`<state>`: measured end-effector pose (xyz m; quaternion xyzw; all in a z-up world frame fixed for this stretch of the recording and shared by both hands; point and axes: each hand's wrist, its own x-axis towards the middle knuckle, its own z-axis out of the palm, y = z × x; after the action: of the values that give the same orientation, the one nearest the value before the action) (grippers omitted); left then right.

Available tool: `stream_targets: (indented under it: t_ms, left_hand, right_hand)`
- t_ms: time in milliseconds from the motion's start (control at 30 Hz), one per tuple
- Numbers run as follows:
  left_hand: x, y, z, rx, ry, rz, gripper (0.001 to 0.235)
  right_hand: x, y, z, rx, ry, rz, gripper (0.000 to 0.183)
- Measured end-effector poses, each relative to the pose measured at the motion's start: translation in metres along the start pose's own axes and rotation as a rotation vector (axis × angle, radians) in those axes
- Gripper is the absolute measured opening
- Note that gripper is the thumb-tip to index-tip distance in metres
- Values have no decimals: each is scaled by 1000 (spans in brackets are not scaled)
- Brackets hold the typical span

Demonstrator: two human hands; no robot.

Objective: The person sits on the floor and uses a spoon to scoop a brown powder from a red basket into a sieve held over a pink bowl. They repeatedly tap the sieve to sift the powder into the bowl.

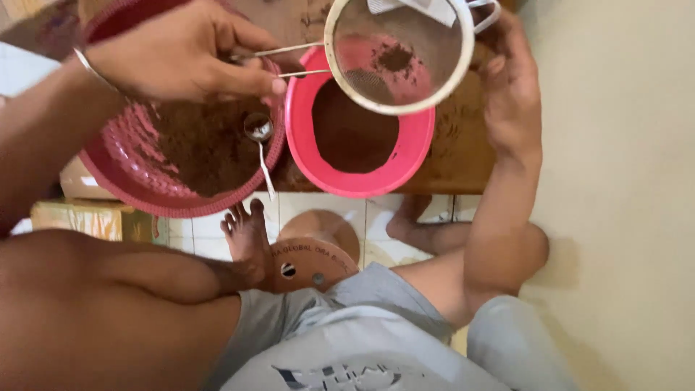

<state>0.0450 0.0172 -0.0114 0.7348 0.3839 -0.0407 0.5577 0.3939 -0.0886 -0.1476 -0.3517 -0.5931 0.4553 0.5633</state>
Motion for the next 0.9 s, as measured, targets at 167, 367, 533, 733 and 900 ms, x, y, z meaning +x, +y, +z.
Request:
stream_targets:
  t_ms: [167,367,533,733,900]
  left_hand:
    - [3,0,-1,-7,-70,88,38]
    - [-1,7,0,76,-7,79,27]
    - [-2,-5,-4,-15,18,23,24]
    - [-6,0,-3,7,84,32,30]
    - [-9,-8,-7,28,87,36,24]
  right_hand:
    - [0,1,-2,82,64,83,70]
    - [9,-4,1,-99,52,16,74]
    - [12,2,-2,54,31,36,79]
    - [20,1,3,69,50,81,91]
    - [32,5,8,81,33,76,99]
